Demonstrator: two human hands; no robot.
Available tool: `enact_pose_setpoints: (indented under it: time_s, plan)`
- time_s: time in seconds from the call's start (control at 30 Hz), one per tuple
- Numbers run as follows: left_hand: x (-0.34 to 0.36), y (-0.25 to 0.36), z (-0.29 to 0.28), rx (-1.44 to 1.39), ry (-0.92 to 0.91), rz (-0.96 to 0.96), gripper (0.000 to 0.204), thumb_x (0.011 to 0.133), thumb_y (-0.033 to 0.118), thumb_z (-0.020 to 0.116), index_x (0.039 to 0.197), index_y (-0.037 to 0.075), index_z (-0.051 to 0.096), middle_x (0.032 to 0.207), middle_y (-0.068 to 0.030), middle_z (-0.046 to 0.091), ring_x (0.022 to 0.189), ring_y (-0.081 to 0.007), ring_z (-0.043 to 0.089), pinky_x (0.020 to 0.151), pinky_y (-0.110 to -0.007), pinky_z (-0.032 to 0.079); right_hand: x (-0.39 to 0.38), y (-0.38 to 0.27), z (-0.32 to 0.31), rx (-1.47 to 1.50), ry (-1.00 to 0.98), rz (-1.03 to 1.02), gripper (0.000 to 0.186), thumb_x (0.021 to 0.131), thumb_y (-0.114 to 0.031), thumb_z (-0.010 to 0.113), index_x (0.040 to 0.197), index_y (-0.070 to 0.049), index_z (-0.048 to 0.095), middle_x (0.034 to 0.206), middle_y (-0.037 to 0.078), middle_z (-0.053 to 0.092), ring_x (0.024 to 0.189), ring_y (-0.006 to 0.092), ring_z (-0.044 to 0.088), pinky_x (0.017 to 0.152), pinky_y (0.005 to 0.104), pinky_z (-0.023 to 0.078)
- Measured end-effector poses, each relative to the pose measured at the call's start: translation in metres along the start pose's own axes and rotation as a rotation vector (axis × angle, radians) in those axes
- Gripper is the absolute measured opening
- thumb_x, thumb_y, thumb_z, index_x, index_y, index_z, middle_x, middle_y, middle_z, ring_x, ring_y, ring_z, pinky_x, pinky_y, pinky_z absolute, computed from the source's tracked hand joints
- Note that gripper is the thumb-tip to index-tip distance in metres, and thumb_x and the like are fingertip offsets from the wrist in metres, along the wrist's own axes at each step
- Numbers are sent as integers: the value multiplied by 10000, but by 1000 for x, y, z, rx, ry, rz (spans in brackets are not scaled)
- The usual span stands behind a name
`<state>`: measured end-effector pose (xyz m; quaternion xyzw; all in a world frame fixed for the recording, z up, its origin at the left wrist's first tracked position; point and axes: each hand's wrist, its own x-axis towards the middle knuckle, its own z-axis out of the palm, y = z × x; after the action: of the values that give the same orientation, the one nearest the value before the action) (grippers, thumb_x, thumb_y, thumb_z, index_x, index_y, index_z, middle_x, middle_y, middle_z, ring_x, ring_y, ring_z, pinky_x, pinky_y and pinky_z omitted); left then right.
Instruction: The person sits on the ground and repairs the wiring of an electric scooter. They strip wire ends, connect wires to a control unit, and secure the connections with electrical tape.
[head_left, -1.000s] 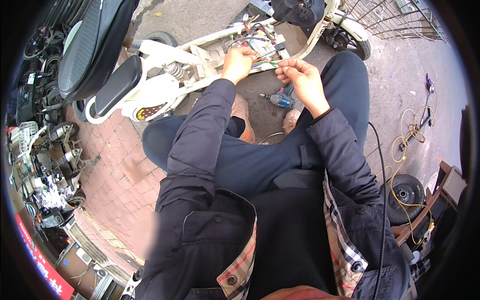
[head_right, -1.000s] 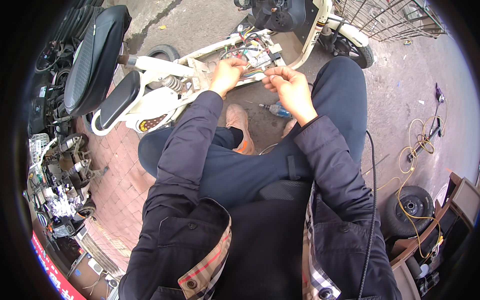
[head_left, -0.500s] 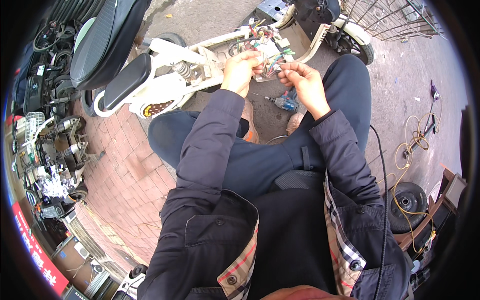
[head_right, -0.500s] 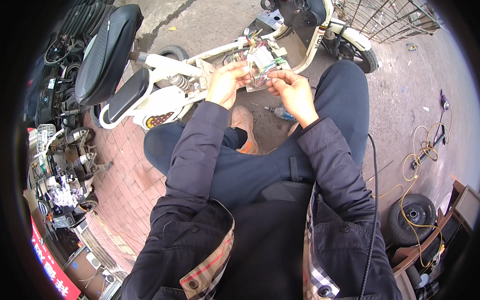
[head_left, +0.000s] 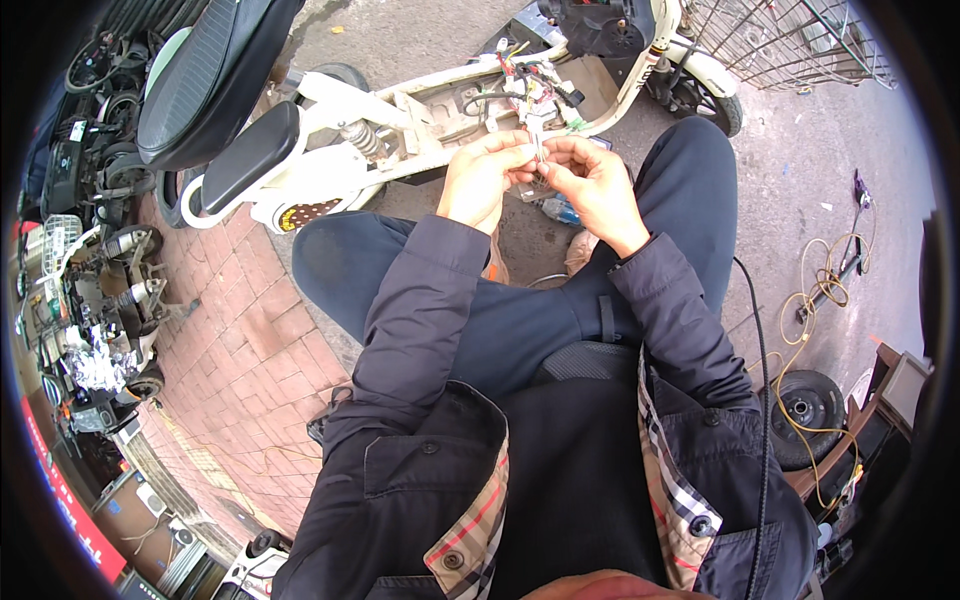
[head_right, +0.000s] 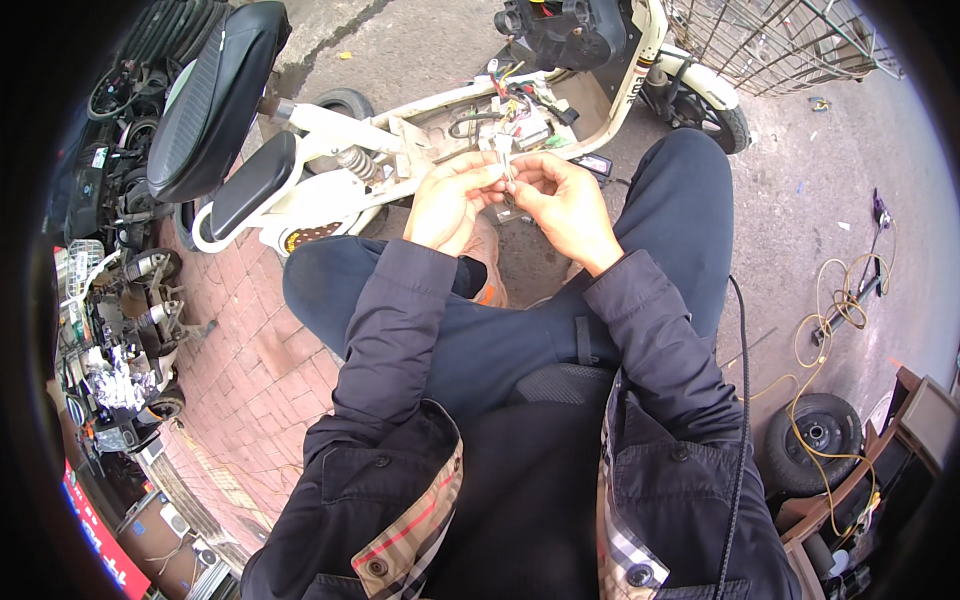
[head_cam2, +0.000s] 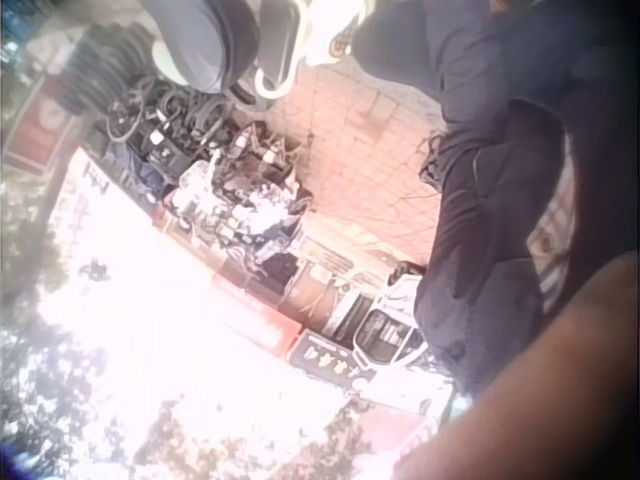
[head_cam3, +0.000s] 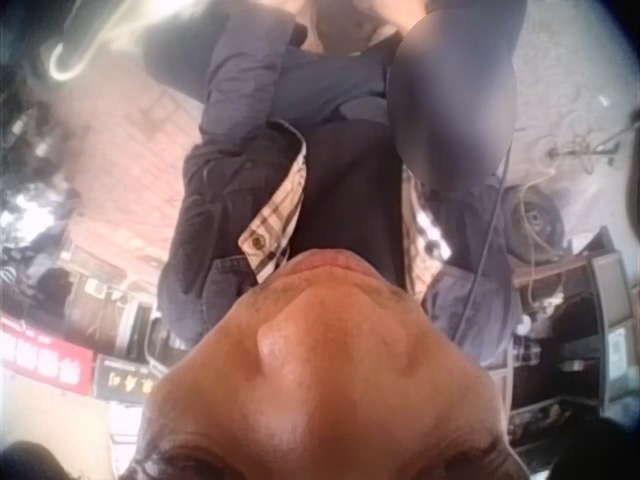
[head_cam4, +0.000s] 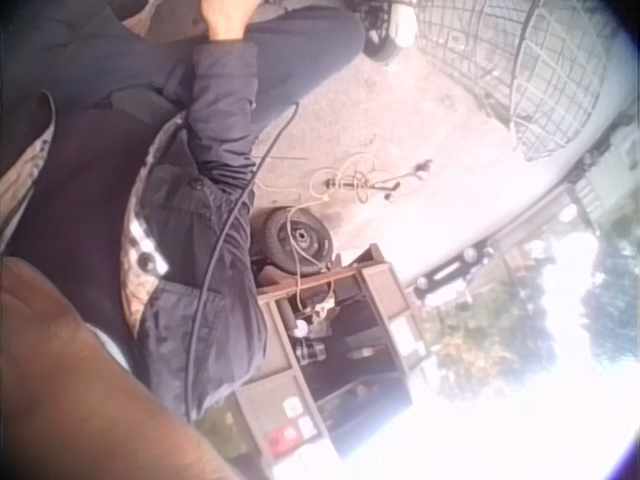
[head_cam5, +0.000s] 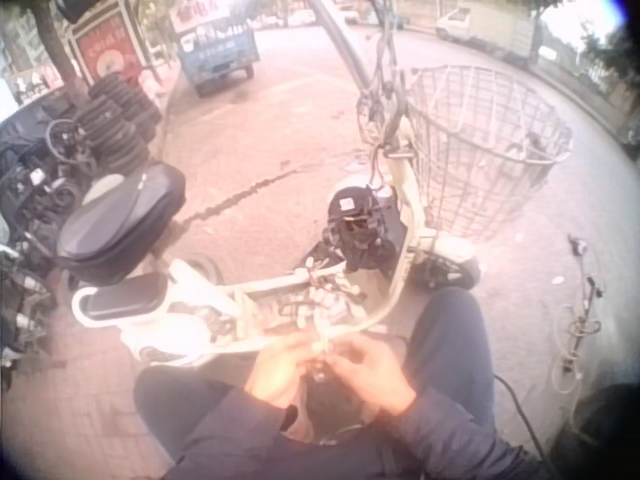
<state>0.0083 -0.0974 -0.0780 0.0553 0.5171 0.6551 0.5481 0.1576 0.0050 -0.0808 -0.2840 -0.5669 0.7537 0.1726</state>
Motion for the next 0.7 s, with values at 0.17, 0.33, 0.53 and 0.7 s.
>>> enact_pose_setpoints:
  time_s: [0.17, 0.33, 0.53, 0.7]
  plan:
    - [2, -1, 1, 53, -44, 36, 133, 939, 62, 675, 1044, -15, 701, 938, -87, 724, 838, -147, 656, 770, -270, 495, -1, -1, -3, -30, 47, 6, 238, 940, -13, 666, 1173, 40, 682, 979, 49, 727, 882, 91, 663, 810, 243, 529]
    - [5, -2, 3, 110, -28, 87, 159, 920, 81, 704, 1046, -12, 732, 941, -50, 739, 800, -107, 651, 706, -233, 476, -3, -6, -6, 35, 52, 35, 235, 944, -16, 662, 1166, 52, 695, 998, 76, 747, 877, 100, 681, 812, 250, 542]
    - [6, 3, 9, 49, -4, 10, 160, 942, 58, 668, 1069, -34, 698, 920, -70, 711, 815, -132, 636, 737, -261, 485, -1, -10, -16, 87, 55, 47, 242, 956, -14, 646, 1181, 59, 697, 1022, 101, 763, 872, 116, 704, 791, 254, 554]
    - [4, 7, 13, 13, -55, -12, 185, 951, 71, 654, 1097, -40, 681, 927, -70, 704, 814, -141, 635, 742, -274, 484, 1, -8, -23, 113, 82, 60, 223, 928, -40, 678, 1133, 20, 740, 936, 66, 760, 758, 84, 659, 696, 236, 509]
